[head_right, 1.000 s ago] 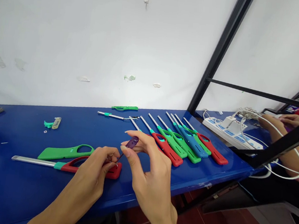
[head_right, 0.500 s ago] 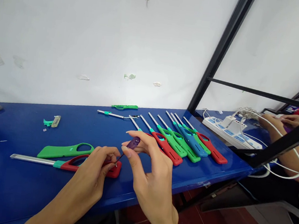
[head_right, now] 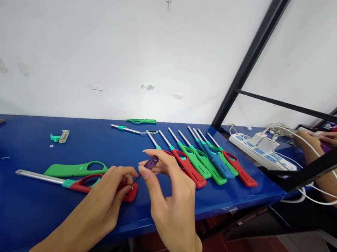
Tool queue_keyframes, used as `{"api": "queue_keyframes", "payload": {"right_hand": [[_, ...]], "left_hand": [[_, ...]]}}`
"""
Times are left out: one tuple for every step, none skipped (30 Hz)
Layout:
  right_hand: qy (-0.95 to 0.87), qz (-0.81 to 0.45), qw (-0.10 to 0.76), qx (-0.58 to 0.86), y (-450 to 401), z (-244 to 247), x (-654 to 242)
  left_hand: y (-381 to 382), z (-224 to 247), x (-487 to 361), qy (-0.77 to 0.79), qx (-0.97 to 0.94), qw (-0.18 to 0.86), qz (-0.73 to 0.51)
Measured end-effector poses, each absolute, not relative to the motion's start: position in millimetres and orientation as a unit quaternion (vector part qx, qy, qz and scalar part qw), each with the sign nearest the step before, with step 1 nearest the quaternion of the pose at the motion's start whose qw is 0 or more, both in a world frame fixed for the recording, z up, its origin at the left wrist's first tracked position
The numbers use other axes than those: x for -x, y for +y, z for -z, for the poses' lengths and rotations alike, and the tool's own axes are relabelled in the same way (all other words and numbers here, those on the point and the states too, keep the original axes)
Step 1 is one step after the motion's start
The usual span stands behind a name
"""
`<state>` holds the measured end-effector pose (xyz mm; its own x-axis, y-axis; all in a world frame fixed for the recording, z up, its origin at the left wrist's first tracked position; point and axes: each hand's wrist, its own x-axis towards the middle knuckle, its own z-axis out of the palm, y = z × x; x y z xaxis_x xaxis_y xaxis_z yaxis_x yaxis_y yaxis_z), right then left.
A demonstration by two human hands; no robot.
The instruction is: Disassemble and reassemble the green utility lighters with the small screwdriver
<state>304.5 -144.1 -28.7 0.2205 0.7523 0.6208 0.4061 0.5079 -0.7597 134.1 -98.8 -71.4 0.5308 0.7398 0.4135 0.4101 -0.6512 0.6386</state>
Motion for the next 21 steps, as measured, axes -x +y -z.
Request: {"api": "queue_keyframes", "payload": {"right_hand": [[-0.610, -0.138, 0.617, 0.477, -145, 29, -304], [-0.612, -0.136, 0.615, 0.479, -145, 29, -304], [-0.614, -0.133, 0.612, 0.480, -145, 29, -304], [-0.615, -0.130, 0.611, 0.482, -146, 29, -304], [-0.614, -0.128, 0.610, 0.484, -146, 29, -304], [-0.614, -0.127, 0.609, 0.486, -146, 29, -304], [-0.614, -0.126, 0.608, 0.488, -146, 29, -304], [-0.613, -0.126, 0.608, 0.488, -146, 29, -304], [-0.612, -0.125, 0.609, 0.489, -146, 29, -304], [-0.611, -0.125, 0.610, 0.489, -146, 29, -304], [-0.610, -0.124, 0.611, 0.488, -146, 29, -304], [-0.610, -0.123, 0.612, 0.488, -147, 29, -305], [-0.609, -0.123, 0.613, 0.488, -147, 29, -305], [-0.609, -0.123, 0.613, 0.487, -147, 29, -305], [-0.610, -0.124, 0.614, 0.486, -147, 29, -305], [-0.609, -0.124, 0.615, 0.485, -148, 29, -305], [-0.609, -0.124, 0.616, 0.484, -148, 29, -305], [-0.609, -0.123, 0.617, 0.482, -148, 30, -305], [-0.609, -0.123, 0.618, 0.481, -148, 30, -305], [-0.609, -0.122, 0.619, 0.481, -148, 30, -305], [-0.609, -0.121, 0.619, 0.481, -148, 30, -305]], "left_hand": [[-100, 70, -134, 0.343, -0.841, 0.240, -0.344], [-100, 69, -134, 0.343, -0.841, 0.239, -0.344], [-101, 68, -134, 0.342, -0.841, 0.238, -0.343], [-101, 67, -134, 0.340, -0.844, 0.237, -0.341], [-102, 66, -134, 0.336, -0.847, 0.234, -0.339], [-102, 65, -134, 0.334, -0.850, 0.230, -0.336], [-102, 65, -133, 0.332, -0.853, 0.226, -0.333], [-102, 64, -133, 0.330, -0.856, 0.220, -0.331], [-102, 64, -133, 0.329, -0.858, 0.216, -0.329], [-102, 64, -133, 0.330, -0.859, 0.212, -0.329], [-102, 65, -133, 0.331, -0.860, 0.209, -0.328], [-101, 65, -133, 0.331, -0.861, 0.207, -0.326], [-101, 66, -134, 0.332, -0.861, 0.205, -0.326], [-100, 67, -134, 0.332, -0.862, 0.202, -0.325], [-100, 68, -135, 0.331, -0.863, 0.199, -0.326], [-100, 69, -135, 0.329, -0.864, 0.196, -0.327], [-100, 71, -135, 0.326, -0.865, 0.193, -0.329], [-100, 72, -135, 0.324, -0.866, 0.190, -0.331], [-100, 73, -135, 0.324, -0.866, 0.189, -0.331], [-100, 75, -135, 0.324, -0.866, 0.188, -0.332], [-101, 76, -135, 0.327, -0.865, 0.187, -0.333]]}}
